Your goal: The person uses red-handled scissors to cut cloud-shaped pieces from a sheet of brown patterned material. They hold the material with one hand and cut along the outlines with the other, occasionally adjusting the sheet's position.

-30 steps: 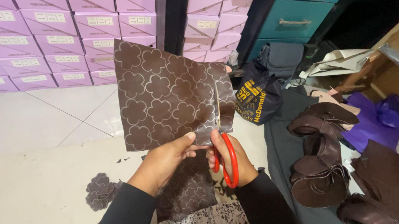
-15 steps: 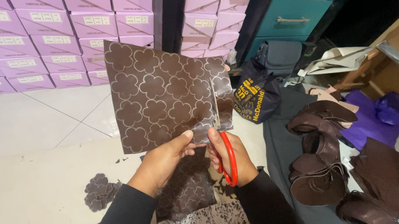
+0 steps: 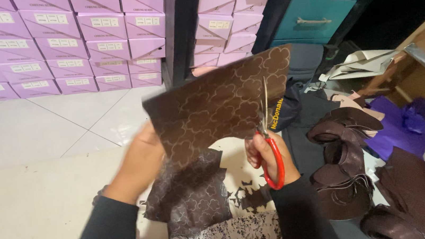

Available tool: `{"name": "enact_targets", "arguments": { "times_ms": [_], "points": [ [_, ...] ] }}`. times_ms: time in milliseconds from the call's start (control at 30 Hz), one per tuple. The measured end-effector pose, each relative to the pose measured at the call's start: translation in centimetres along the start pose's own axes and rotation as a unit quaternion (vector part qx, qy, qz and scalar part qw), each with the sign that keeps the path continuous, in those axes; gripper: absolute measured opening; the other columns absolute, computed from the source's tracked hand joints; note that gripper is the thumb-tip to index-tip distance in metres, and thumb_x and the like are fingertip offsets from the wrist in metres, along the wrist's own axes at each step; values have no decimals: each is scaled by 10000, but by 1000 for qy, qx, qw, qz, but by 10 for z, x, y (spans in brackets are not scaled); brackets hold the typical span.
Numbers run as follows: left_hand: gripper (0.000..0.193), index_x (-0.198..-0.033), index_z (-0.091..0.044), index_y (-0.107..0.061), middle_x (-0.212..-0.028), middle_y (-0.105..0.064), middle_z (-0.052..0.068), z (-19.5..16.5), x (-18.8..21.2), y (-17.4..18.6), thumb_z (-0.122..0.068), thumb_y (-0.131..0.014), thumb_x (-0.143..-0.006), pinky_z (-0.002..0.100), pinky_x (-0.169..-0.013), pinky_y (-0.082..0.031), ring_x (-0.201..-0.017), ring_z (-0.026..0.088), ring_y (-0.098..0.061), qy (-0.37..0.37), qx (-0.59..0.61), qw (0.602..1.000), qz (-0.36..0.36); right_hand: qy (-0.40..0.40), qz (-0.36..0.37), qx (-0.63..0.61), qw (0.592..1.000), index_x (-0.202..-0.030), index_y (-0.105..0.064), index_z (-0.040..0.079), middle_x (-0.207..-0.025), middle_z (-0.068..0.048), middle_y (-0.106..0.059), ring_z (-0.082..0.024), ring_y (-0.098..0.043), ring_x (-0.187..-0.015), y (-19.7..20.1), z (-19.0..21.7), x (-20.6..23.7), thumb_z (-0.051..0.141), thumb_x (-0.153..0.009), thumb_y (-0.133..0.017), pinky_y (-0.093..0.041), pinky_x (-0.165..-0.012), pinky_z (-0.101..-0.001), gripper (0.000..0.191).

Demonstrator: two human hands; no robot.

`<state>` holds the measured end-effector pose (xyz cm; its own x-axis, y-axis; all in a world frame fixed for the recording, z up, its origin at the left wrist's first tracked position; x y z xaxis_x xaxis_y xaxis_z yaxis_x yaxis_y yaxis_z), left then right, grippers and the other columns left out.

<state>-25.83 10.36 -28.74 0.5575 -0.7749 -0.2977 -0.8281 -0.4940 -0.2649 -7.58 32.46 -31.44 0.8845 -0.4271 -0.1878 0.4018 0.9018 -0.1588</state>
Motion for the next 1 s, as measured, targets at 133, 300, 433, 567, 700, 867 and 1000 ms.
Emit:
{"name": "enact_targets", "arguments": {
  "times_ms": [133,300,433,567,700,867,1000],
  "points": [
    [535,-1343,-27,-580,-1199,-692,85,5,-3,2,-311,-721,-912,351,-935,-515,-1048,184,-656,46,146,988,-18,-27,-40,0,999,-832,-488,75,-703,-17,-465,-124,-467,-585,2,-9,-2,410,-983,-610,-390,-512,-272,387],
    [594,-1308,-35,-569,-1163,-682,92,8,3,2,-275,-786,-810,375,-943,-547,-1053,191,-680,65,97,992,-57,0,30,78,996,-856,-536,60,-678,-2,-507,-96,-482,-581,-9,-13,0,348,-1002,-642,-395,-525,-253,339],
    [494,-1275,31,-600,-1179,-688,124,4,-1,12,-225,-744,-878,375,-945,-544,-1048,207,-673,60,94,987,-117,-6,55,103,993,-886,-567,59,-678,15,-514,-73,-493,-567,-17,-14,0,316,-993,-671,-404,-516,-237,298],
    [450,-1250,36,-562,-1121,-718,125,2,-1,4,-171,-693,-873,366,-876,-570,-987,218,-705,76,166,964,-195,-86,55,102,990,-868,-549,87,-644,25,-503,-67,-485,-517,-37,-21,1,365,-998,-619,-396,-470,-235,315],
    [429,-1202,26,-655,-1082,-743,85,-12,0,-11,-150,-760,-826,297,-841,-576,-941,146,-710,16,47,987,-155,-127,66,108,984,-823,-500,94,-597,13,-460,-72,-421,-471,-57,-25,3,393,-1023,-592,-346,-435,-241,372],
    [320,-1035,35,-739,-929,-779,103,-8,-3,-11,-201,-786,-823,301,-701,-585,-772,158,-726,103,-4,970,-222,-163,75,85,980,-821,-498,102,-627,11,-487,-84,-471,-508,-70,-29,4,425,-1017,-565,-392,-465,-240,384],
    [321,-980,70,-724,-848,-752,109,2,-3,-7,-231,-759,-874,319,-631,-555,-699,163,-691,121,-26,965,-231,-171,68,73,980,-826,-511,86,-659,4,-502,-89,-478,-528,-72,-32,5,451,-1013,-574,-414,-480,-247,415]
  ]
}}
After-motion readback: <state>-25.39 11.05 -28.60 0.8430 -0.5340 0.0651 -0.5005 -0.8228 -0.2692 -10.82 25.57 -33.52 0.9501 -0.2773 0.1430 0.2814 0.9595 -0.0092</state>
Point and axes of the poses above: each hand's wrist, its own x-axis away from the middle knuckle, its own y-axis out of the back of the hand, z = x × y, the point moved 3 cm from there along -x, towards the middle knuckle
